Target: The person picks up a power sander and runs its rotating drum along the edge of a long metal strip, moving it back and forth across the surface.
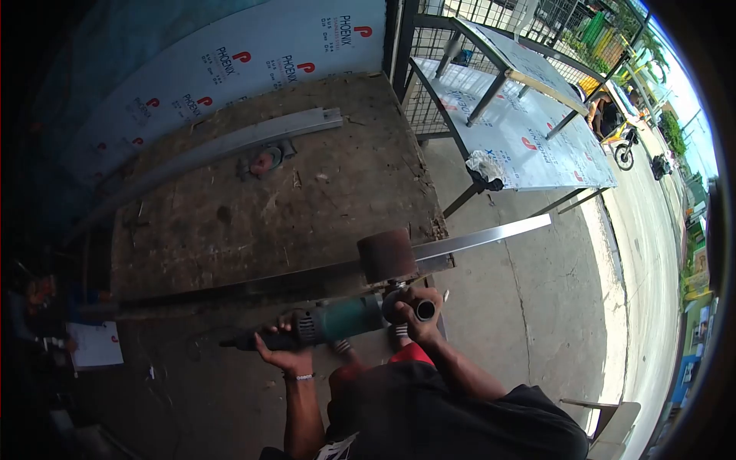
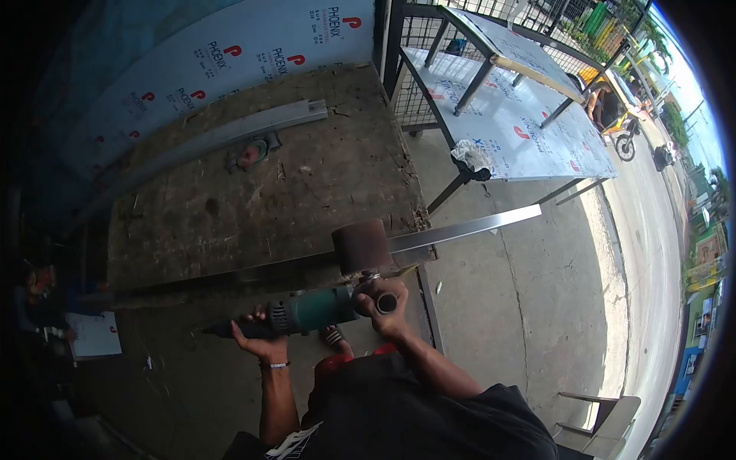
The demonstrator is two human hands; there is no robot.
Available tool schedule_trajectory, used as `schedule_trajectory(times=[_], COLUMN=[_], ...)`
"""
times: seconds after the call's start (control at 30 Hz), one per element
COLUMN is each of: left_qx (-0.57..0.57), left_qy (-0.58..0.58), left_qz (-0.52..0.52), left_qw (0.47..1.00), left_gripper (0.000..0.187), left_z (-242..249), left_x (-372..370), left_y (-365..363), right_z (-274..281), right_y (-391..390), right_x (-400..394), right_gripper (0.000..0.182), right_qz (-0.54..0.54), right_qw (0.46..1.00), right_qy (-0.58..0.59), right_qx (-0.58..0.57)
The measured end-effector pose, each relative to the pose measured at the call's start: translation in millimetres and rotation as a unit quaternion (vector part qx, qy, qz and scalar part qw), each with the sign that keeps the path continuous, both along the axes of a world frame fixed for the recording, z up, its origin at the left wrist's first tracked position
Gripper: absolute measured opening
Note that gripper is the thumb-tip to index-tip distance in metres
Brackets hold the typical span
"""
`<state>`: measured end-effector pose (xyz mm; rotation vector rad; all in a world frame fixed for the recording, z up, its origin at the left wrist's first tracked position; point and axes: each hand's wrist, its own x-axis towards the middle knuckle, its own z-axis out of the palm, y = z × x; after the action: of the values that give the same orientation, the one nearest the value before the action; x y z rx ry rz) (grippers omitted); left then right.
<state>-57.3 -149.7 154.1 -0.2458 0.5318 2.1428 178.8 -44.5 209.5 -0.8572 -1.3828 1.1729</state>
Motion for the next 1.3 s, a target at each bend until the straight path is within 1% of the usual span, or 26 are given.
schedule_trajectory(times=[0.03, 0.07, 0.17, 0.23, 0.3, 0.33, 0.4, 0.43, 0.47, 0.5, 0.53, 0.57, 0.6, 0.63, 0.77, 0.87, 0.9, 0.97, 1.0, 1.03, 1.07, 1.1, 1.17, 1.23, 1.27, 1.3], left_qx=[-0.013, -0.027, -0.044, -0.030, -0.013, -0.011, -0.008, 0.002, 0.011, 0.023, 0.040, 0.057, 0.070, 0.063, 0.055, 0.052, 0.050, 0.049, 0.050, 0.038, 0.025, 0.002, -0.023, -0.025, -0.029, -0.003], left_qy=[0.009, 0.019, 0.059, 0.080, 0.097, 0.099, 0.099, 0.088, 0.077, 0.069, 0.061, 0.057, 0.052, 0.026, -0.035, -0.036, -0.040, -0.042, -0.036, -0.013, 0.010, 0.008, 0.017, 0.043, 0.055, 0.096], left_qz=[0.018, 0.037, 0.060, 0.048, 0.035, 0.028, 0.016, -0.005, -0.026, -0.047, -0.066, -0.083, -0.101, -0.113, -0.130, -0.112, -0.110, -0.082, -0.065, -0.047, -0.029, -0.010, 0.020, 0.044, 0.056, 0.037], left_qw=[1.000, 0.999, 0.995, 0.995, 0.995, 0.995, 0.995, 0.996, 0.997, 0.996, 0.995, 0.993, 0.991, 0.991, 0.989, 0.992, 0.992, 0.995, 0.996, 0.998, 0.999, 1.000, 0.999, 0.998, 0.997, 0.995], left_gripper=[0.038, 0.038, 0.037, 0.037, 0.036, 0.036, 0.036, 0.036, 0.036, 0.035, 0.035, 0.034, 0.033, 0.032, 0.031, 0.031, 0.032, 0.032, 0.032, 0.033, 0.033, 0.033, 0.033, 0.033, 0.032, 0.033], left_z=[7.4, 13.2, 25.4, 31.5, 31.3, 27.0, 19.2, 17.8, 16.5, 13.6, 8.9, 4.0, -1.1, -5.0, -13.5, -16.2, -19.4, -26.2, -24.8, -25.0, -23.9, -14.7, 4.3, 18.9, 22.4, 26.5], left_x=[-14.0, -24.9, -43.2, -39.0, -24.0, -11.5, 25.9, 52.5, 80.4, 109.5, 139.9, 169.3, 196.5, 221.1, 279.1, 272.8, 261.0, 228.7, 209.6, 186.5, 162.2, 140.5, 99.8, 67.3, 55.6, 45.5], left_y=[-9.3, -18.8, -36.1, -35.4, -29.2, -20.4, 0.3, 15.5, 29.7, 42.3, 60.0, 75.5, 87.6, 99.3, 121.8, 111.6, 103.7, 86.1, 75.4, 63.3, 50.9, 39.7, 11.9, -8.3, -17.1, -24.6], right_z=[9.5, 11.1, 3.3, 3.1, 6.1, 1.7, -13.4, -13.8, -12.2, -23.3, -49.0, -30.8, -19.4, -9.2, -4.4, -9.6, 0.6, -8.6, -7.5, -12.3, -8.9, -4.5, -2.5, -8.6, -10.5, -11.9], right_y=[-5.1, -9.0, -11.9, -11.4, -6.0, -1.3, 7.7, 13.3, 20.1, 26.9, 38.0, 53.2, 65.3, 73.7, 98.1, 94.8, 84.2, 73.0, 62.3, 56.1, 44.0, 34.0, 17.9, 8.6, 3.8, 1.1], right_x=[-19.7, -33.7, -57.0, -52.2, -36.6, -22.8, 23.2, 51.4, 77.0, 111.3, 140.9, 174.3, 201.1, 223.6, 280.5, 272.6, 258.8, 225.7, 204.4, 178.6, 158.7, 133.6, 89.4, 54.0, 41.3, 31.6], right_gripper=[0.031, 0.031, 0.029, 0.029, 0.031, 0.031, 0.032, 0.034, 0.034, 0.026, 0.025, 0.027, 0.026, 0.024, 0.023, 0.024, 0.024, 0.026, 0.027, 0.029, 0.031, 0.032, 0.030, 0.026, 0.025, 0.025], right_qz=[0.028, 0.027, 0.047, 0.043, 0.006, 0.003, -0.079, -0.086, -0.126, -0.124, -0.196, -0.136, -0.142, -0.137, -0.176, -0.167, -0.149, -0.132, -0.108, -0.111, -0.078, -0.088, 0.011, 0.028, 0.038, 0.047], right_qw=[0.999, 0.999, 0.997, 0.995, 0.994, 0.994, 0.995, 0.994, 0.990, 0.989, 0.973, 0.980, 0.977, 0.974, 0.975, 0.977, 0.978, 0.984, 0.986, 0.987, 0.993, 0.994, 0.993, 0.992, 0.991, 0.990], right_qy=[0.032, 0.021, 0.064, 0.083, 0.101, 0.101, 0.053, 0.056, 0.065, 0.081, 0.118, 0.146, 0.154, 0.182, 0.130, 0.129, 0.146, 0.117, 0.123, 0.112, 0.094, 0.056, 0.121, 0.109, 0.121, 0.128], right_qx=[-0.016, -0.002, -0.014, -0.029, -0.039, -0.035, -0.009, -0.022, -0.010, -0.001, 0.015, 0.018, 0.034, 0.008, 0.034, 0.039, -0.016, 0.007, -0.027, 0.010, -0.003, 0.030, 0.005, 0.060, 0.043, 0.026])
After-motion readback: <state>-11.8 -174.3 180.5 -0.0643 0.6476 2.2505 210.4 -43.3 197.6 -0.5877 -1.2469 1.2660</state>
